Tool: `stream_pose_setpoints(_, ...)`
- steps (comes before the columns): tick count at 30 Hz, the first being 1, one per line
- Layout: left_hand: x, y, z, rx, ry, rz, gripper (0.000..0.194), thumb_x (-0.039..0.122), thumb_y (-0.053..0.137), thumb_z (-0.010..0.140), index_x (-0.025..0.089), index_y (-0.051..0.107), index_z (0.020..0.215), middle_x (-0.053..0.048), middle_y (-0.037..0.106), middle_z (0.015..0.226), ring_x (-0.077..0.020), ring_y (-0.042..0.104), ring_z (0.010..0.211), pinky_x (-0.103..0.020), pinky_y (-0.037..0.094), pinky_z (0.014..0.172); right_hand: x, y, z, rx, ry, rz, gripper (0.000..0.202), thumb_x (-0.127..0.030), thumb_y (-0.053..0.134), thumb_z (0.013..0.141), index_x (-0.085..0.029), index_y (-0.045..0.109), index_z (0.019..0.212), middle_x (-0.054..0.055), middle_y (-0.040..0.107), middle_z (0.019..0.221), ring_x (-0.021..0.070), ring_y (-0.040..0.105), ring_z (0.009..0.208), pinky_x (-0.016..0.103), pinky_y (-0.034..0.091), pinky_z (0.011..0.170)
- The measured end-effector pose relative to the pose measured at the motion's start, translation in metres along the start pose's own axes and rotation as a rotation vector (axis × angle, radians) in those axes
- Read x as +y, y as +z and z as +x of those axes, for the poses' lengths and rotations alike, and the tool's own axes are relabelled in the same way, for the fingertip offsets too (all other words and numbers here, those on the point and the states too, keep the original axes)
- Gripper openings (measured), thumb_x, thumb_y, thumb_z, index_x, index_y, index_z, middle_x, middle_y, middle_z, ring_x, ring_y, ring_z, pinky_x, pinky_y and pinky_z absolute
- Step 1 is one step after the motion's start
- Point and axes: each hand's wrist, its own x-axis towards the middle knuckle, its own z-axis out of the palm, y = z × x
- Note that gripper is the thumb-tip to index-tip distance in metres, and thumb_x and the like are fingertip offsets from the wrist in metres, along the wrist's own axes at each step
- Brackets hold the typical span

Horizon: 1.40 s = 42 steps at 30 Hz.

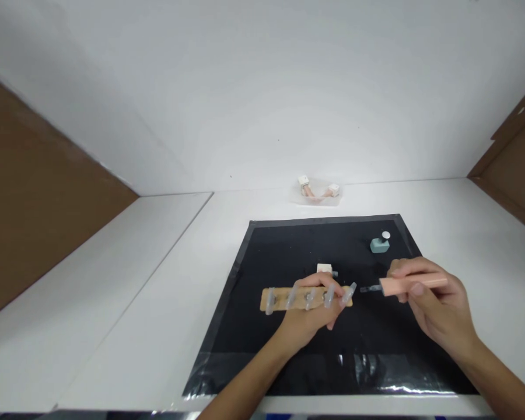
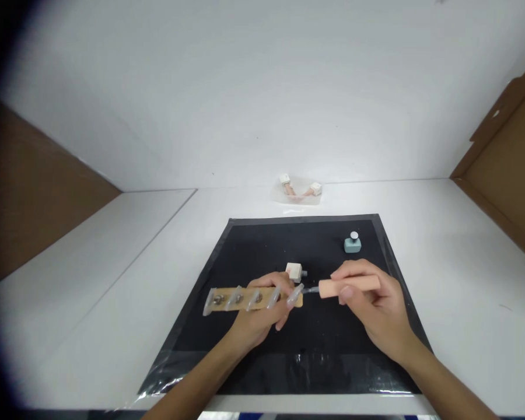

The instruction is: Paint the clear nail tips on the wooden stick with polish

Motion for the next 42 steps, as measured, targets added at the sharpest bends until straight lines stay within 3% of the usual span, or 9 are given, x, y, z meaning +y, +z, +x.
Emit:
stream_pose_setpoints(4, 0.0014, 0.0033, 0.0006, 0.004, -0.017, 0.043, 0.033, 0.037, 0.076, 0.059, 0.014, 0.053, 0.056, 0.004, 0.052, 0.047, -0.0012, 0.036, 0.029, -0.015, 0.027, 0.03, -0.0054, 0.0018, 0.0031, -0.026, -0.027, -0.084, 0.017, -0.038, 0.062, 0.083, -0.022, 0.067, 0.077, -0.002, 0.059, 0.053, 0.011, 0.053, 0.046, 0.021, 0.041, 0.043)
stream_pose_setpoints(8, 0.0016, 0.0048, 0.0008, 0.001, -0.002, 0.097, 0.033, 0.039, 0.075, 0.06, 0.015, 0.053, 0.055, 0.006, 0.048, 0.044, -0.0013, 0.036, 0.028, -0.015, 0.028, 0.03, -0.0098, 0.0011, 0.0067, 0.005, -0.072, -0.215, 0.017, -0.035, 0.062, 0.082, -0.021, 0.066, 0.073, -0.001, 0.063, 0.058, 0.0114, 0.056, 0.046, 0.022, 0.044, 0.043)
stream_pose_setpoints(18, 0.0026, 0.0068, 0.0018, 0.004, -0.012, 0.117, 0.035, 0.042, 0.075, 0.058, 0.016, 0.052, 0.053, 0.006, 0.048, 0.042, -0.0022, 0.036, 0.028, -0.016, 0.029, 0.03, -0.0079, -0.0027, 0.0068, -0.035, -0.149, -0.197, 0.011, -0.028, 0.059, 0.085, -0.022, 0.065, 0.078, 0.001, 0.063, 0.062, 0.0115, 0.053, 0.046, 0.023, 0.042, 0.041)
stream_pose_setpoints(22, 0.0018, 0.0075, 0.0018, 0.009, -0.003, 0.136, 0.036, 0.044, 0.075, 0.058, 0.016, 0.053, 0.054, 0.006, 0.047, 0.042, -0.0023, 0.036, 0.028, -0.017, 0.028, 0.031, -0.0087, -0.0028, 0.0086, -0.116, -0.202, -0.162, 0.011, -0.03, 0.058, 0.085, -0.022, 0.064, 0.081, 0.001, 0.064, 0.06, 0.013, 0.053, 0.049, 0.024, 0.043, 0.043)
stream_pose_setpoints(27, 0.0035, 0.0083, 0.0026, -0.007, -0.01, 0.126, 0.035, 0.042, 0.075, 0.059, 0.015, 0.053, 0.054, 0.007, 0.045, 0.042, -0.0021, 0.036, 0.029, -0.016, 0.028, 0.031, -0.0085, -0.0028, 0.0088, -0.049, -0.179, -0.193, 0.011, -0.028, 0.058, 0.086, -0.022, 0.064, 0.08, 0.0, 0.06, 0.057, 0.0123, 0.052, 0.047, 0.023, 0.041, 0.042)
stream_pose_setpoints(31, 0.0057, 0.0102, 0.0042, -0.006, -0.042, 0.123, 0.037, 0.043, 0.076, 0.057, 0.015, 0.052, 0.054, 0.006, 0.046, 0.043, -0.0017, 0.036, 0.028, -0.015, 0.028, 0.03, -0.0083, -0.0039, 0.0077, -0.184, -0.212, -0.126, 0.008, -0.027, 0.06, 0.084, -0.021, 0.065, 0.085, 0.0, 0.06, 0.056, 0.013, 0.052, 0.048, 0.023, 0.041, 0.041)
stream_pose_setpoints(35, 0.0018, 0.0075, 0.0037, -0.046, -0.059, 0.069, 0.033, 0.039, 0.075, 0.06, 0.015, 0.053, 0.056, 0.005, 0.05, 0.048, -0.0006, 0.036, 0.029, -0.014, 0.027, 0.03, -0.0078, -0.0049, 0.0071, -0.093, -0.207, -0.185, 0.006, -0.018, 0.061, 0.082, -0.022, 0.065, 0.085, 0.002, 0.064, 0.065, 0.0131, 0.054, 0.051, 0.024, 0.043, 0.044)
stream_pose_setpoints(40, -0.0012, 0.005, 0.0041, -0.054, -0.077, 0.07, 0.034, 0.04, 0.075, 0.059, 0.015, 0.053, 0.057, 0.006, 0.05, 0.046, -0.001, 0.036, 0.029, -0.014, 0.027, 0.03, -0.0097, -0.0043, 0.0092, -0.203, -0.249, -0.158, 0.006, -0.021, 0.061, 0.082, -0.021, 0.065, 0.086, 0.001, 0.061, 0.059, 0.0133, 0.052, 0.047, 0.024, 0.041, 0.041)
stream_pose_setpoints(42, -0.0006, 0.0053, 0.0039, -0.051, -0.08, 0.086, 0.034, 0.041, 0.074, 0.059, 0.015, 0.053, 0.057, 0.005, 0.051, 0.047, -0.0012, 0.036, 0.029, -0.015, 0.026, 0.03, -0.0097, -0.0043, 0.0094, -0.144, -0.243, -0.213, 0.007, -0.017, 0.061, 0.082, -0.021, 0.065, 0.085, 0.002, 0.064, 0.062, 0.0135, 0.053, 0.049, 0.025, 0.042, 0.042)
